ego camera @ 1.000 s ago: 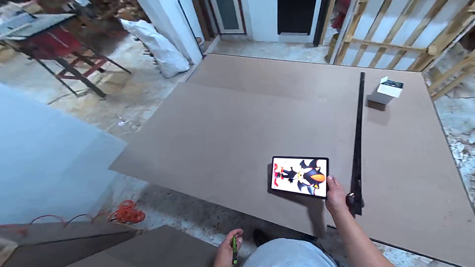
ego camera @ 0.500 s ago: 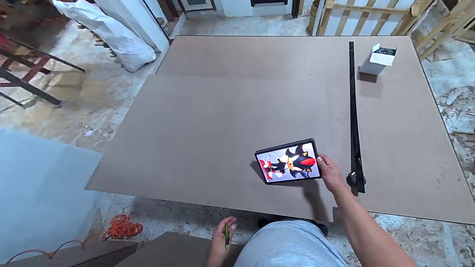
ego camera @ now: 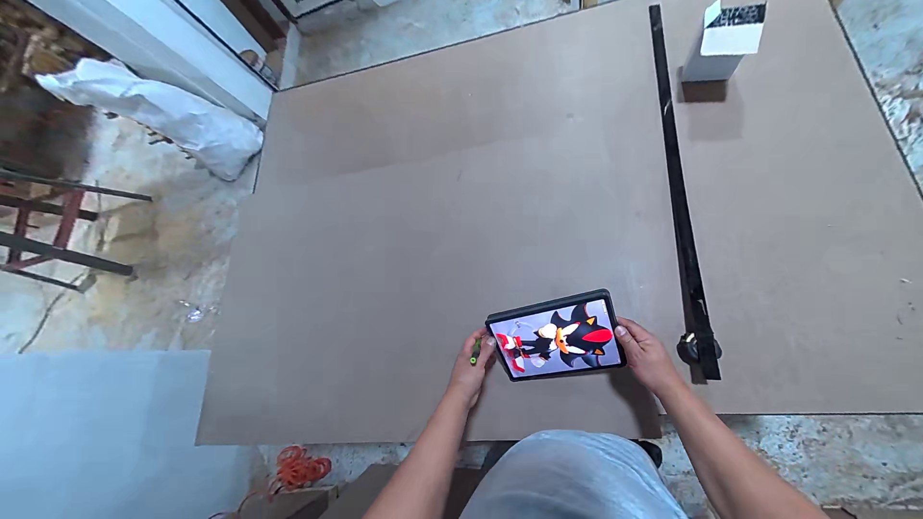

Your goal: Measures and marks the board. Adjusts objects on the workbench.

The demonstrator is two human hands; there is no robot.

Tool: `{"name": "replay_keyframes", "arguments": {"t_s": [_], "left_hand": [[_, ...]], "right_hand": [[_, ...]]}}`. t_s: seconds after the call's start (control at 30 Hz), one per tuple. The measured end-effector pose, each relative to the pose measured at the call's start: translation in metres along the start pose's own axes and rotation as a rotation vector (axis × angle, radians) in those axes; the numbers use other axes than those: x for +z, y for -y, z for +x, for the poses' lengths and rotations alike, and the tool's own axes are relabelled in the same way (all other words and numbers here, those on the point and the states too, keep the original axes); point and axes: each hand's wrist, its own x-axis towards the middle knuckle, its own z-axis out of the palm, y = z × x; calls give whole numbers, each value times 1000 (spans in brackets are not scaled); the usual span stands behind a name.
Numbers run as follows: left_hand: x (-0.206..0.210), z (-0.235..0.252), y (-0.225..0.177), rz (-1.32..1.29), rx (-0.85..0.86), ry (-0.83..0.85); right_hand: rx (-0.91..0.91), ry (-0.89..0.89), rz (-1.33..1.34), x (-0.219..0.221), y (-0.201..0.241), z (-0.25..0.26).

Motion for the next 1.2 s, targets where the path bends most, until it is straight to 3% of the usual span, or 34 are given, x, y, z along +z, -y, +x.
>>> {"name": "replay_keyframes", "arguments": {"t_s": [0.3, 0.63, 0.8, 0.87, 1.0, 1.1, 1.2], "left_hand": [[11, 8, -29, -146, 45, 92], [18, 89, -56, -94, -47, 73], [16, 122, -69, -88, -1, 93], [2, 124, -70, 35, 64, 119], [-51, 81, -60, 580, 251, 108], [-107, 22, -18, 871, 162, 11], [-175, -40, 46, 1034, 47, -30]], "right_hand": [[54, 25, -104, -19, -15, 37], [249, -106, -194, 4, 14, 73], [218, -64, -160, 4, 30, 89], [171, -42, -224, -2, 34, 87], [204, -155, -393, -21, 31, 41], [140, -194, -748, -30, 3, -24], [132, -99, -1003, -19, -40, -87]]}}
